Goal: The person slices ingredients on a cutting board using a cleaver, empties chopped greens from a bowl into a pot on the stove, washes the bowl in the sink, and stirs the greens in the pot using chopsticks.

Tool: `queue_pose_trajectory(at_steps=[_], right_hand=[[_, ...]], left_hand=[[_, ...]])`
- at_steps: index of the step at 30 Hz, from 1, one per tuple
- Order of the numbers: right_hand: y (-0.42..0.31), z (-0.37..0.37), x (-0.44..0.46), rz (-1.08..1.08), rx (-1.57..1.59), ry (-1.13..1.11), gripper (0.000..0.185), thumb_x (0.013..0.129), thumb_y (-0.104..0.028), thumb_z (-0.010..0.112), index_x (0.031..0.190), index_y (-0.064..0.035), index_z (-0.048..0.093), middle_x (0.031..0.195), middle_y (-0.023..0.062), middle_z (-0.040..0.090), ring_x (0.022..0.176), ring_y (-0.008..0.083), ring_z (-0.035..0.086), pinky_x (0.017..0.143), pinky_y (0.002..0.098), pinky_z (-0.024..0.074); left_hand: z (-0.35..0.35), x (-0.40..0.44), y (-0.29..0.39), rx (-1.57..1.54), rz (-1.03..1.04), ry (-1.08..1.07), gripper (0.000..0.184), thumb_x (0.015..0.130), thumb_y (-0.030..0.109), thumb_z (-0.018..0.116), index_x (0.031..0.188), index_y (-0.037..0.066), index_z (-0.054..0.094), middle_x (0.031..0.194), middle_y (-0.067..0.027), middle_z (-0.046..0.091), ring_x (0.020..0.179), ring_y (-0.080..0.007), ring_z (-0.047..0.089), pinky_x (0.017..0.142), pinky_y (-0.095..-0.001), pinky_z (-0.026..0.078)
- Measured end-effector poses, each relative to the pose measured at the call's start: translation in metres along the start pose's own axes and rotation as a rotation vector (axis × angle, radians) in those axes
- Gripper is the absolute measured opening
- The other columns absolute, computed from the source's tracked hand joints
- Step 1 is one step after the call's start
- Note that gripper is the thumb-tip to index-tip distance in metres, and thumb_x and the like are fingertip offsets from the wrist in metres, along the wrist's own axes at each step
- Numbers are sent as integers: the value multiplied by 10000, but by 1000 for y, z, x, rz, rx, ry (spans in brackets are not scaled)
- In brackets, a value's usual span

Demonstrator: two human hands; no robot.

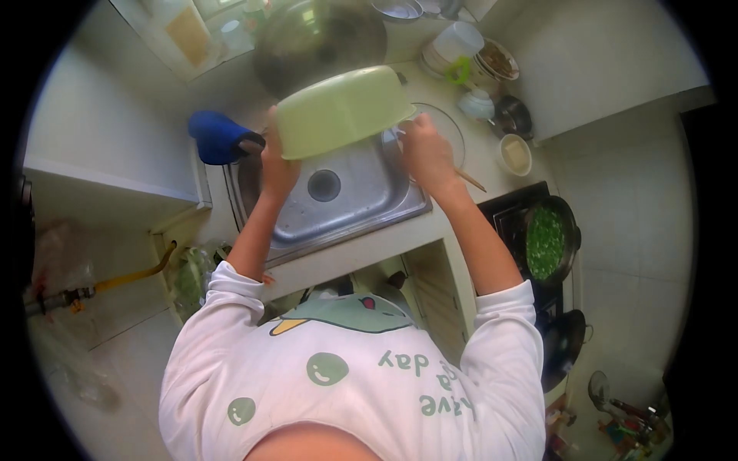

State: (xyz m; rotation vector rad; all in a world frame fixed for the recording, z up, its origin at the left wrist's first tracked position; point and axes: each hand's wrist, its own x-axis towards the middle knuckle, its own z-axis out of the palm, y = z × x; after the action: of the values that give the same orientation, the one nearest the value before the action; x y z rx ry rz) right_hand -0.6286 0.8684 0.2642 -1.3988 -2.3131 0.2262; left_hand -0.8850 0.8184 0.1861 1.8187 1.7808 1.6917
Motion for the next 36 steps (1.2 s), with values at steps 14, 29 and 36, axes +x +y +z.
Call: queue_pose_trajectory(at_steps=[14, 29, 36], right_hand=[[33, 123, 1, 311, 200, -491, 401, 832, -354, 552, 783, 42, 595, 753, 211, 631, 766, 337, 632, 664, 430, 476], [-25, 158, 0, 570, 466, -848, 266, 760, -162, 488, 829, 47, 636, 643, 138, 628, 478, 202, 549, 438, 350, 434], [-44, 154, -2, 574, 562, -800, 198, 732, -111, 461, 729, 44, 585, 594, 120, 580, 404, 160, 446, 351, 319, 330]], left_hand=[[-20, -62, -86, -427, -1215, -691, 357, 756, 194, 522, 1033, -27, 564, 911, -162, 617, 686, -231, 648, 509, -343, 545], [8, 25, -244, 644, -7, -586, 369, 804, 253, 587, 1046, -24, 573, 934, -169, 618, 920, -304, 590, 806, -360, 451], [-15, -19, -269, 400, -93, -597, 379, 828, 290, 574, 1055, -13, 580, 991, -174, 622, 931, -303, 596, 789, -372, 462]])
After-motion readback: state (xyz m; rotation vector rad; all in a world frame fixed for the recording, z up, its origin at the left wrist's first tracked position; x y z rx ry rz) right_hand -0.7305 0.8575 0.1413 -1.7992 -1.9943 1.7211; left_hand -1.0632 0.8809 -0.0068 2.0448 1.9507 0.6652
